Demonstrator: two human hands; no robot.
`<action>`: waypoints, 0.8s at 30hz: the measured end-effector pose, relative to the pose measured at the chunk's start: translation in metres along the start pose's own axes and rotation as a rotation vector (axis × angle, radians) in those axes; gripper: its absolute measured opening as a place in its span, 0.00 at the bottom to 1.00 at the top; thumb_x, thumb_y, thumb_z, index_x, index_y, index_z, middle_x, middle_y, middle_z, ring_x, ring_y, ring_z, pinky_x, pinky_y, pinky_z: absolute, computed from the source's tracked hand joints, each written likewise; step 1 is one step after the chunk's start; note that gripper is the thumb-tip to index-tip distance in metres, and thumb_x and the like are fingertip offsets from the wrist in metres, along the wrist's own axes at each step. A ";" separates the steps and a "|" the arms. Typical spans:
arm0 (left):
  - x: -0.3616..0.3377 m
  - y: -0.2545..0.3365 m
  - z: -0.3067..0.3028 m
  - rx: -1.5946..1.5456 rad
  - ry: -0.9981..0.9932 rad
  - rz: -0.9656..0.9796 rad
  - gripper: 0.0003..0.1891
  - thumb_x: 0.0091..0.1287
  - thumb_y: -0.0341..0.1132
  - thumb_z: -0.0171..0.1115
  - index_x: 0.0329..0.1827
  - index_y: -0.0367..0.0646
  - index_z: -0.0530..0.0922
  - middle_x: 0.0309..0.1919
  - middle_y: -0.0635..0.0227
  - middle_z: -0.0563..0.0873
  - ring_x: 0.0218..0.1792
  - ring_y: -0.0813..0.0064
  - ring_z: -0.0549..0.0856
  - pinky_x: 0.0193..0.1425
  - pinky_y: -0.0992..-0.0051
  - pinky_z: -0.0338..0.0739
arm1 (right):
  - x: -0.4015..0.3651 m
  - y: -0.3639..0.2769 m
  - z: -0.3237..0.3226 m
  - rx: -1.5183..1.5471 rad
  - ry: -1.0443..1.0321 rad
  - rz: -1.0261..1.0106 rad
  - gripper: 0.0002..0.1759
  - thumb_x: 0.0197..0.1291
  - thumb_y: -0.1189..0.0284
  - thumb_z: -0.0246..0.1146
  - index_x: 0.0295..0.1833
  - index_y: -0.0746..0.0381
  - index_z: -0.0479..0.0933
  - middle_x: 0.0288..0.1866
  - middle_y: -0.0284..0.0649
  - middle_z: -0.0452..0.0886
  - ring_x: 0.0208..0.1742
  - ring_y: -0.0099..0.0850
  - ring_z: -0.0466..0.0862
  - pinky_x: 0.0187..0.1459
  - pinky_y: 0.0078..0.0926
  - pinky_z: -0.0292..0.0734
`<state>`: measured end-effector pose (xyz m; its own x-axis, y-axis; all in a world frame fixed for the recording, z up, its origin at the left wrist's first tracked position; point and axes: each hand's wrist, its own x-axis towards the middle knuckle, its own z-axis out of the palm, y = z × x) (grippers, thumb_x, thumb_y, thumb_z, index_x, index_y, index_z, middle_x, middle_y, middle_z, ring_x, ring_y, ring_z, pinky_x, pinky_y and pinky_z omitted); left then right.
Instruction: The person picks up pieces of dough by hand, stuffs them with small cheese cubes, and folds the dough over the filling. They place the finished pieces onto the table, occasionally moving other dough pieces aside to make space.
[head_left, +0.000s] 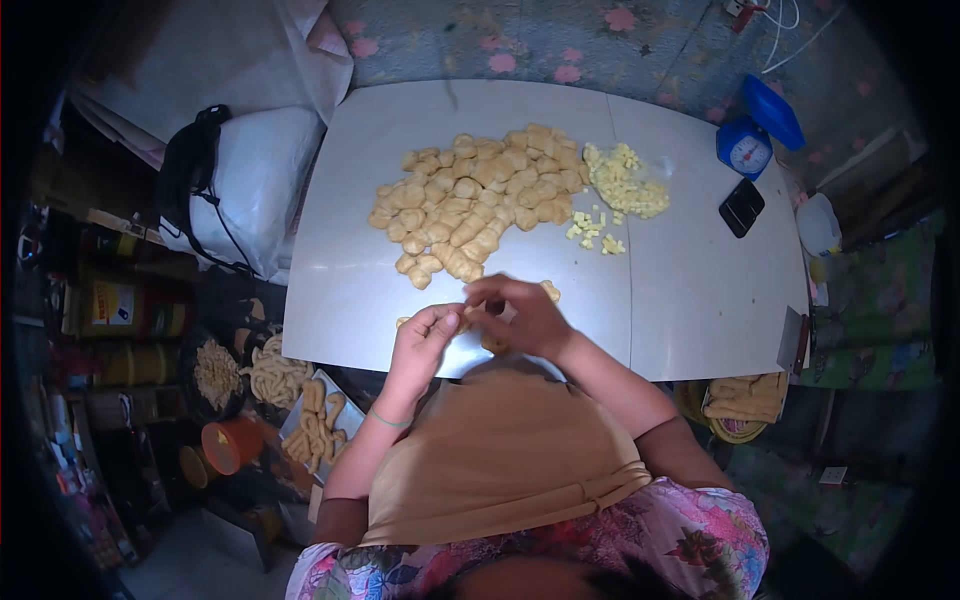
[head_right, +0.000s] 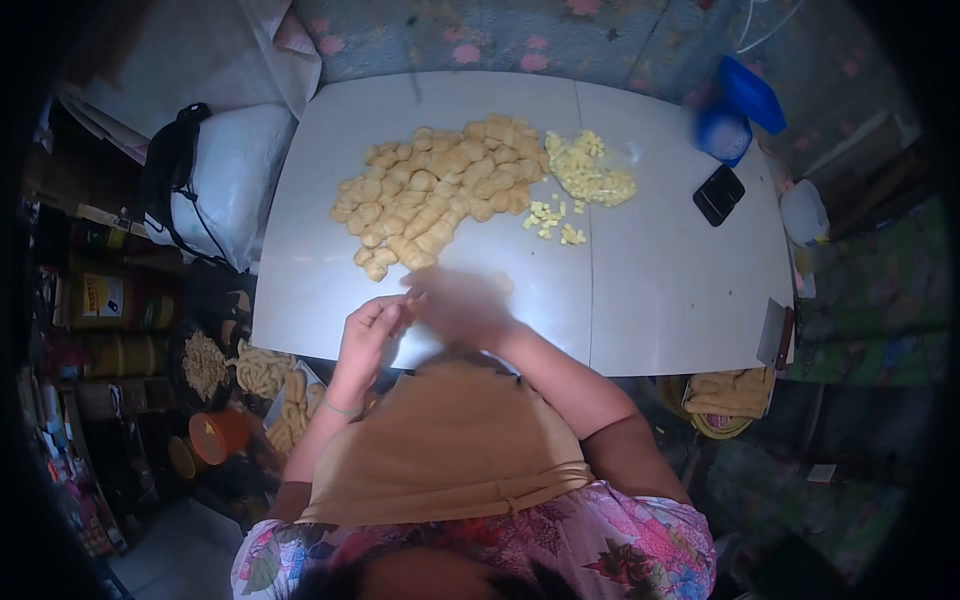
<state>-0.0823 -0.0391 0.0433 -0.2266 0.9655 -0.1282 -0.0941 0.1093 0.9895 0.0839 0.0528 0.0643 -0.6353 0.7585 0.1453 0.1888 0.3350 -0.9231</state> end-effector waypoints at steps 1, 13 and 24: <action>0.000 0.003 -0.002 -0.328 -0.060 -0.205 0.12 0.69 0.36 0.62 0.43 0.34 0.82 0.33 0.65 0.84 0.32 0.79 0.77 0.37 0.79 0.70 | 0.002 -0.012 0.000 -0.041 -0.073 -0.028 0.14 0.56 0.70 0.68 0.48 0.58 0.79 0.36 0.38 0.82 0.34 0.33 0.81 0.42 0.31 0.77; 0.008 0.009 -0.028 -0.388 -0.058 -0.360 0.08 0.67 0.34 0.65 0.36 0.36 0.81 0.24 0.73 0.80 0.23 0.87 0.72 0.28 0.85 0.65 | 0.011 -0.003 0.035 -0.546 0.045 -0.345 0.12 0.46 0.71 0.71 0.38 0.56 0.80 0.36 0.36 0.80 0.35 0.38 0.80 0.40 0.35 0.75; 0.049 0.002 -0.079 0.017 0.006 -0.155 0.07 0.67 0.31 0.63 0.42 0.36 0.84 0.27 0.78 0.80 0.26 0.89 0.70 0.30 0.84 0.64 | 0.117 0.043 0.037 -0.642 0.113 -0.082 0.11 0.53 0.68 0.64 0.42 0.59 0.81 0.45 0.41 0.77 0.44 0.40 0.81 0.45 0.36 0.77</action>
<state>-0.1706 -0.0104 0.0338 -0.2163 0.9355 -0.2794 -0.1119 0.2606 0.9589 -0.0101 0.1349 0.0283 -0.5905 0.7587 0.2751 0.5747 0.6346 -0.5168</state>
